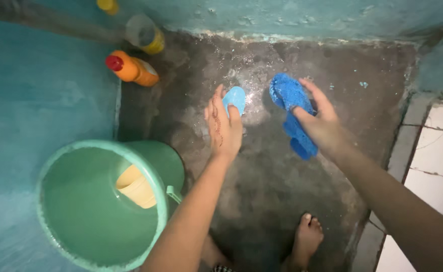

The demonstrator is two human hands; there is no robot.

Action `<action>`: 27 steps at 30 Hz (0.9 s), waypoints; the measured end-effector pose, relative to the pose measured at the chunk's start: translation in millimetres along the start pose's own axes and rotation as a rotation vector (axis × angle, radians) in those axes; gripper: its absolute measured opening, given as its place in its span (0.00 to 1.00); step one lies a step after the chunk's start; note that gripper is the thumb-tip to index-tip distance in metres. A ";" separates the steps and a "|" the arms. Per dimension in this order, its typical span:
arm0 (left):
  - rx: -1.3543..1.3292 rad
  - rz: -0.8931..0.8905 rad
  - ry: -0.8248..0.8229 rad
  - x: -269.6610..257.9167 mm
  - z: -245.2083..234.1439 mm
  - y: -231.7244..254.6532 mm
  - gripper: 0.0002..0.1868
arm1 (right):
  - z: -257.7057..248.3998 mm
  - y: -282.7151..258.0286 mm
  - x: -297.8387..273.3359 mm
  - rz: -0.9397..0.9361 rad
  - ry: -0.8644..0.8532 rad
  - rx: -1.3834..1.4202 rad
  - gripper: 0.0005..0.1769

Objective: The person scrubs the interior surfaces and rim of a wall-mounted corner sink using a blue scouring pad.

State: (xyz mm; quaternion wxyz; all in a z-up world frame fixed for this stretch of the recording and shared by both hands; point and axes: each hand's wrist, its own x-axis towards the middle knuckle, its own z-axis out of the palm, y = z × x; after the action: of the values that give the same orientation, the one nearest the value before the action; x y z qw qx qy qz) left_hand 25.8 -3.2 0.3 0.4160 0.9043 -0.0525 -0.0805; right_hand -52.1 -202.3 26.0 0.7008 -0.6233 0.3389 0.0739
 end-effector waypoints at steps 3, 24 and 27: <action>-0.001 0.009 -0.016 -1.9 -5.1 8.9 0.27 | 0.6 -5.1 -5.6 0.030 0.000 0.031 0.38; -0.045 0.097 -0.073 -4.5 -47.5 48.9 0.28 | -7.3 -24.6 -27.7 -0.154 -0.055 0.023 0.36; -0.047 0.141 -0.083 -5.2 -51.7 51.3 0.29 | -6.7 -24.0 -25.2 -0.183 -0.057 0.000 0.36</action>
State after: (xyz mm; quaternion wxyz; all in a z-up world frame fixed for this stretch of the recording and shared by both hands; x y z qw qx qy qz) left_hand 29.1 2.8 73.0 0.4390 0.8843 -0.1313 -0.0895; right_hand -61.2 -205.6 60.1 0.7140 -0.6492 0.2607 0.0272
